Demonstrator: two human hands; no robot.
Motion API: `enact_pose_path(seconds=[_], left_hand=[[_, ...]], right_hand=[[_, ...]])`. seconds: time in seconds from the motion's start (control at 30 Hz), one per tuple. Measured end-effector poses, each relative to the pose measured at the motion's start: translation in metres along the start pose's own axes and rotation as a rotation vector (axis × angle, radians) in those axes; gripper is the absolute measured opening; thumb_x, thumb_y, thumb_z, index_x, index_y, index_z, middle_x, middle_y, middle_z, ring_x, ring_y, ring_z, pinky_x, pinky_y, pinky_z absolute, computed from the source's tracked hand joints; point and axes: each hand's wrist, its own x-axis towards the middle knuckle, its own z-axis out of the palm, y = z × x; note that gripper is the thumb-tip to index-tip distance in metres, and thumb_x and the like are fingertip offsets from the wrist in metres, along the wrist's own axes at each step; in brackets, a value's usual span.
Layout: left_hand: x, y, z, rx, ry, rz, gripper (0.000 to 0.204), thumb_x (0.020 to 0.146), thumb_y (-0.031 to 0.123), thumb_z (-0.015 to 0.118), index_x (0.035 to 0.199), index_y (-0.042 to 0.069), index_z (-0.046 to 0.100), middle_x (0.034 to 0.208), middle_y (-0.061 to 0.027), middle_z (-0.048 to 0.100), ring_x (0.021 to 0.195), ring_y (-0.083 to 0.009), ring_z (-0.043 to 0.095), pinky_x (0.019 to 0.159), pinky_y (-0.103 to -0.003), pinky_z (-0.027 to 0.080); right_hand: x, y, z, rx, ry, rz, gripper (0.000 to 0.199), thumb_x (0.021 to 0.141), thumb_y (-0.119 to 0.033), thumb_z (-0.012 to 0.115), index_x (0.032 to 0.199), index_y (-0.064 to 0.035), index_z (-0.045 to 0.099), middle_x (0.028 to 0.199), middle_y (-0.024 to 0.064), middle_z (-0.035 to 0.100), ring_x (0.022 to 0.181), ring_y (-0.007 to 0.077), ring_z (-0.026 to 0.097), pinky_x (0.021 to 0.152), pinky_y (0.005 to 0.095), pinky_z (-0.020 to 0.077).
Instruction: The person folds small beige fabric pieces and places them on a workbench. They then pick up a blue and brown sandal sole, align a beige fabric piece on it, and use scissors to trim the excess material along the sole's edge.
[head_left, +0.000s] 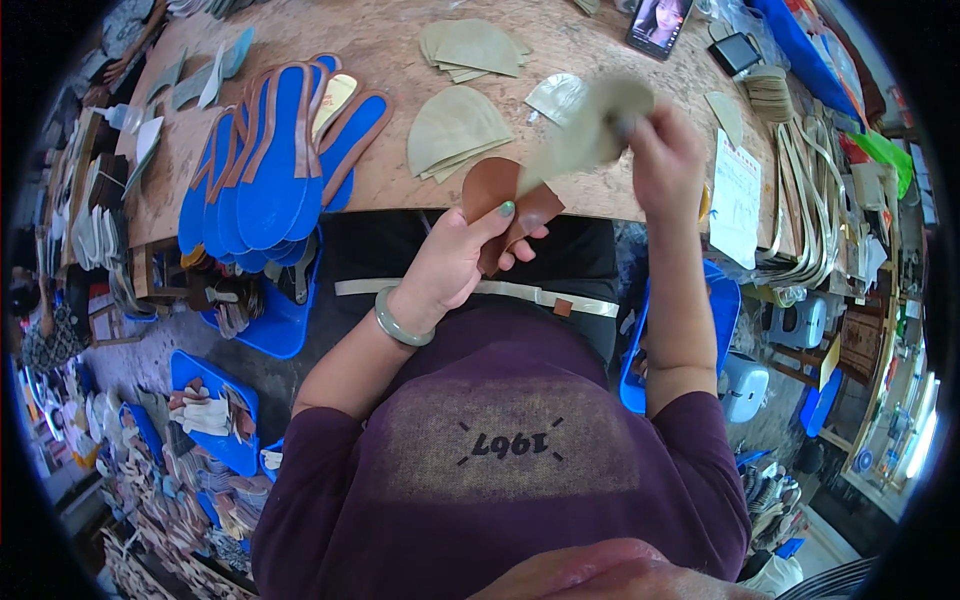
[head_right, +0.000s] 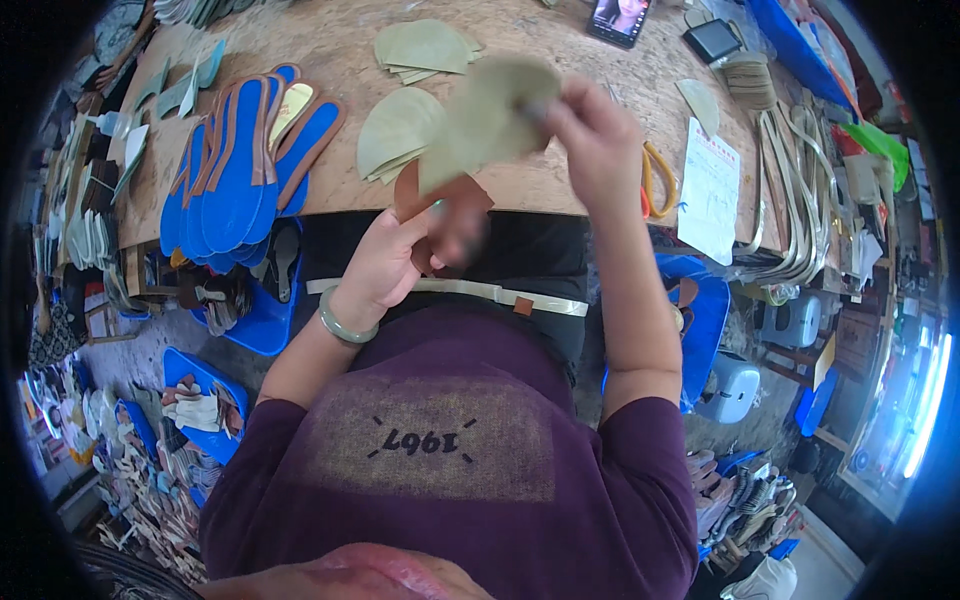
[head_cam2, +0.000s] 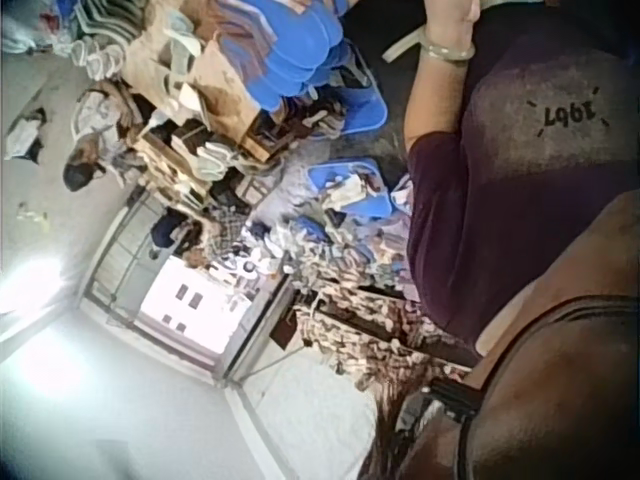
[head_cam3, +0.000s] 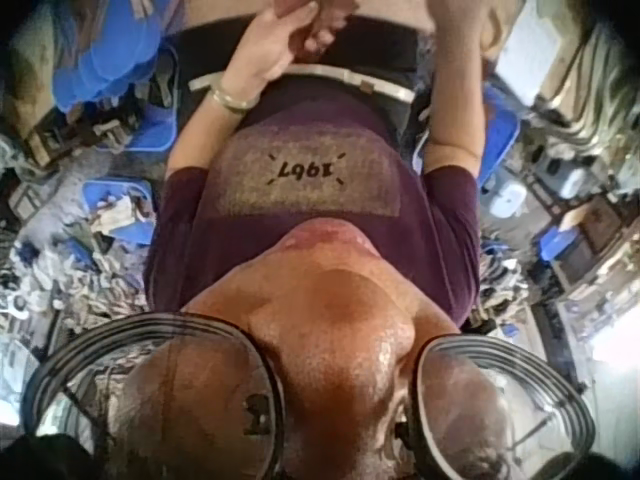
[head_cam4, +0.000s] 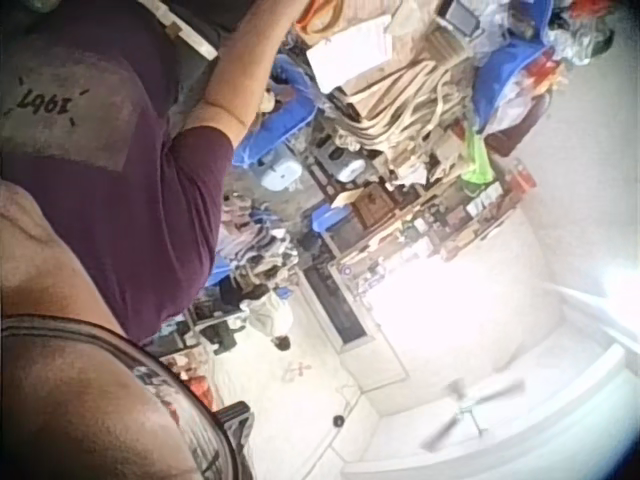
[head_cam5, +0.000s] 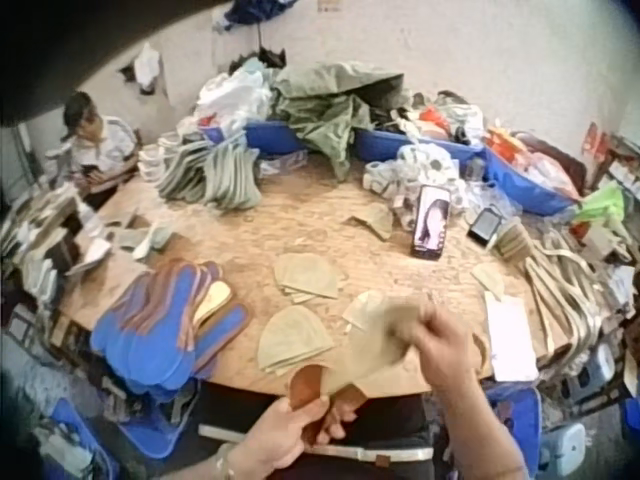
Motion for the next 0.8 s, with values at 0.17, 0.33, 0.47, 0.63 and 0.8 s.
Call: enact_pose_path(seconds=[0.17,0.33,0.47,0.63,0.8], left_hand=[[-0.009,-0.004,-0.003,0.12,0.096,0.06,0.026,0.099,0.025,0.054,0.112,0.002,0.058,0.09,-0.0087,0.066,0.065,-0.007,0.056,0.053,-0.019,0.04],[-0.021,0.0,-0.003,0.183,0.097,0.074,0.027,0.099,0.024,0.053,0.117,0.003,0.054,0.09,-0.0068,0.065,0.068,-0.0088,0.06,0.054,-0.02,0.043],[-0.026,0.0,-0.002,0.211,0.032,0.059,0.029,0.101,0.023,0.049,0.121,0.003,0.052,0.094,-0.0056,0.065,0.075,-0.011,0.064,0.057,-0.021,0.046],[-0.022,0.003,-0.003,0.099,0.126,0.101,0.026,0.101,0.023,0.05,0.114,0.002,0.056,0.09,-0.0061,0.065,0.068,-0.0114,0.062,0.055,-0.02,0.045],[-0.012,0.007,-0.025,-0.511,-0.336,-0.005,0.027,0.102,0.027,0.048,0.106,0.001,0.056,0.077,-0.0103,0.06,0.051,-0.0088,0.049,0.048,-0.016,0.04]], right_hand=[[0.09,0.033,0.026,-0.065,-0.034,0.128,0.019,0.091,-0.016,0.067,0.1,-0.0003,0.065,0.082,0.0041,0.067,0.065,0.0095,0.064,0.057,0.0206,0.0469],[0.117,0.074,0.047,-0.032,-0.1,0.258,0.015,0.091,-0.018,0.067,0.097,-0.0044,0.067,0.078,0.0005,0.067,0.059,0.0071,0.062,0.054,0.0187,0.0463],[0.081,0.05,0.079,-0.064,-0.262,0.398,0.023,0.09,-0.017,0.066,0.106,-0.0007,0.068,0.084,0.0048,0.068,0.064,0.0093,0.064,0.061,0.0203,0.0508],[0.051,0.033,0.081,-0.394,-0.237,0.059,0.035,0.088,-0.019,0.067,0.119,-0.0031,0.065,0.105,0.0043,0.07,0.097,0.0162,0.065,0.087,0.0292,0.0503],[0.015,0.008,0.064,0.399,-0.874,0.283,0.038,0.085,-0.014,0.069,0.119,-0.0001,0.06,0.116,0.0132,0.065,0.11,0.0232,0.061,0.097,0.0356,0.0462]])
